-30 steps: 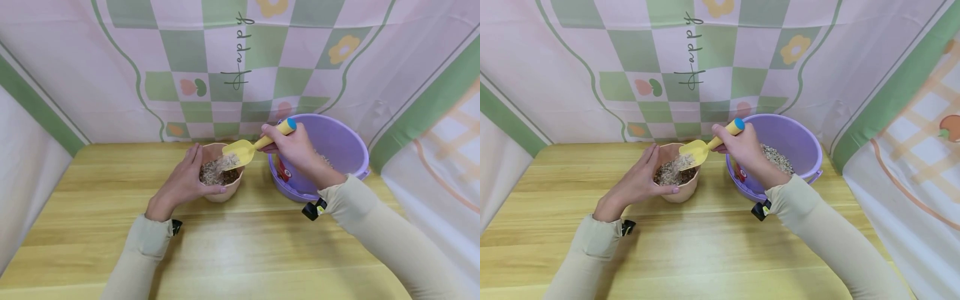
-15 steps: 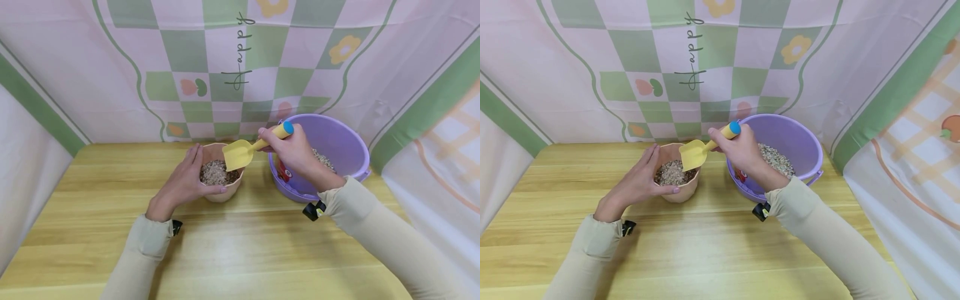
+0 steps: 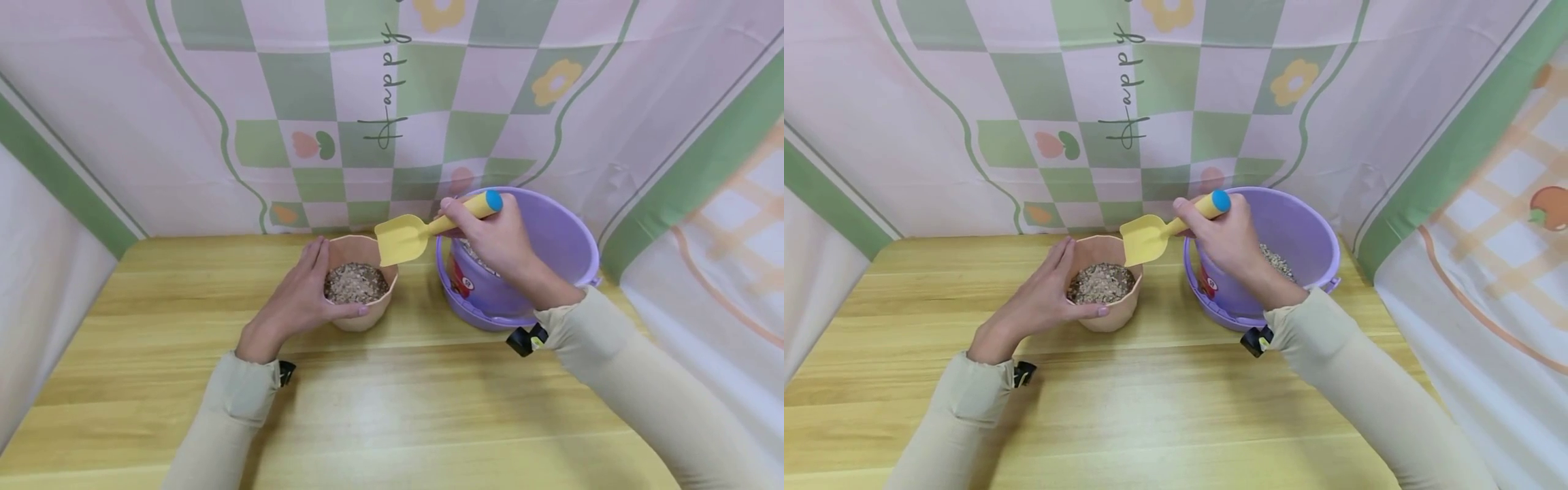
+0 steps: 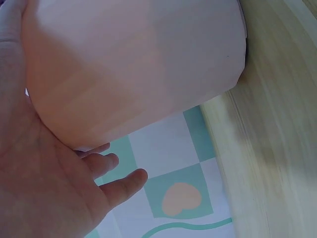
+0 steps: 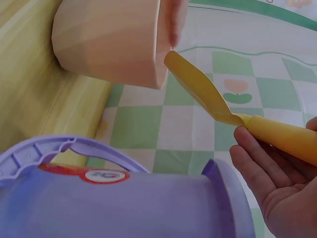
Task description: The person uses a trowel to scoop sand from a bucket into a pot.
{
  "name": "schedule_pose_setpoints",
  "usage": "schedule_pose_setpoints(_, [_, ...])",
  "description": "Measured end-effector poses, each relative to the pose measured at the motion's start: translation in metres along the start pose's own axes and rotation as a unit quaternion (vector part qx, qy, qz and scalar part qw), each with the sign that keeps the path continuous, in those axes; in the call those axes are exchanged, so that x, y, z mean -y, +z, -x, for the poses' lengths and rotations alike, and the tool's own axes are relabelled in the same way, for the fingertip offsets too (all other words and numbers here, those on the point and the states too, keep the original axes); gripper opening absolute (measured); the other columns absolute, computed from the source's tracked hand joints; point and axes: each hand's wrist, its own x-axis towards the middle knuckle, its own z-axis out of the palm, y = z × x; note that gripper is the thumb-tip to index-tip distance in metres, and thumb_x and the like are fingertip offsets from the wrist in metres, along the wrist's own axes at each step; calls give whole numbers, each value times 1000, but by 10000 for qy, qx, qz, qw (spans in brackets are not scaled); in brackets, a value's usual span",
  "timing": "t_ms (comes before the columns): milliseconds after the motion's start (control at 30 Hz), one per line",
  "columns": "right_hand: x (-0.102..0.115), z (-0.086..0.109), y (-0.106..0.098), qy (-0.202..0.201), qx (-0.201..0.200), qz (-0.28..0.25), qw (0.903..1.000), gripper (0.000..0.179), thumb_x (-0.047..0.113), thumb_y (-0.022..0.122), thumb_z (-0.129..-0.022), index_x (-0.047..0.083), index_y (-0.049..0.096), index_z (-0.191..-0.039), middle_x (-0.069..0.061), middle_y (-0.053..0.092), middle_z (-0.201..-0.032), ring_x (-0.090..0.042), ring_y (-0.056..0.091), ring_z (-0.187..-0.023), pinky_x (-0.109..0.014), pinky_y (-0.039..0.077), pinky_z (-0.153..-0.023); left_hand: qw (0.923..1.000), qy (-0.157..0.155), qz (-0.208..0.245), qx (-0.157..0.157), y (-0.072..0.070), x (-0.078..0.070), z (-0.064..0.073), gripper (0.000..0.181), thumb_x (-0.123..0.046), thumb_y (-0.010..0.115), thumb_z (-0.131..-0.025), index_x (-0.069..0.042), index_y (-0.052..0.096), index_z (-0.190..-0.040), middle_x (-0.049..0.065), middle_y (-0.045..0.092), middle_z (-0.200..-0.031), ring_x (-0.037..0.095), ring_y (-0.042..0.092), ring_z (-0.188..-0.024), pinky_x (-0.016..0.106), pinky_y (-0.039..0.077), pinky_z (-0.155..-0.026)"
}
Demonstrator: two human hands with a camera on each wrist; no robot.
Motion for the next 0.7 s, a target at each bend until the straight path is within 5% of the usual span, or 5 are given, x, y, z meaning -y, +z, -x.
schedule_pose_setpoints(400, [9,1,-35,124,-345,-946,9948,26,15,73,-92,-10,70,-98,-14,75,-91,-22,75,-82,-35,59,-76,9996,-167,8,209,-3,-3,1,137,-79,70,-69,-6,-3,-159,13,-6,-166,28,-2,-152,48,13,-121])
schedule_pose_setpoints(700, [18,3,-73,-180,-777,-628,9948,28,21,74,-92,-7,74,-96,-9,76,-84,-18,75,-79,-25,58,-73,9993,-199,167,287,-5,-6,0,139,-77,73,-69,-6,-5,-159,13,-6,-166,29,3,-152,49,16,-120])
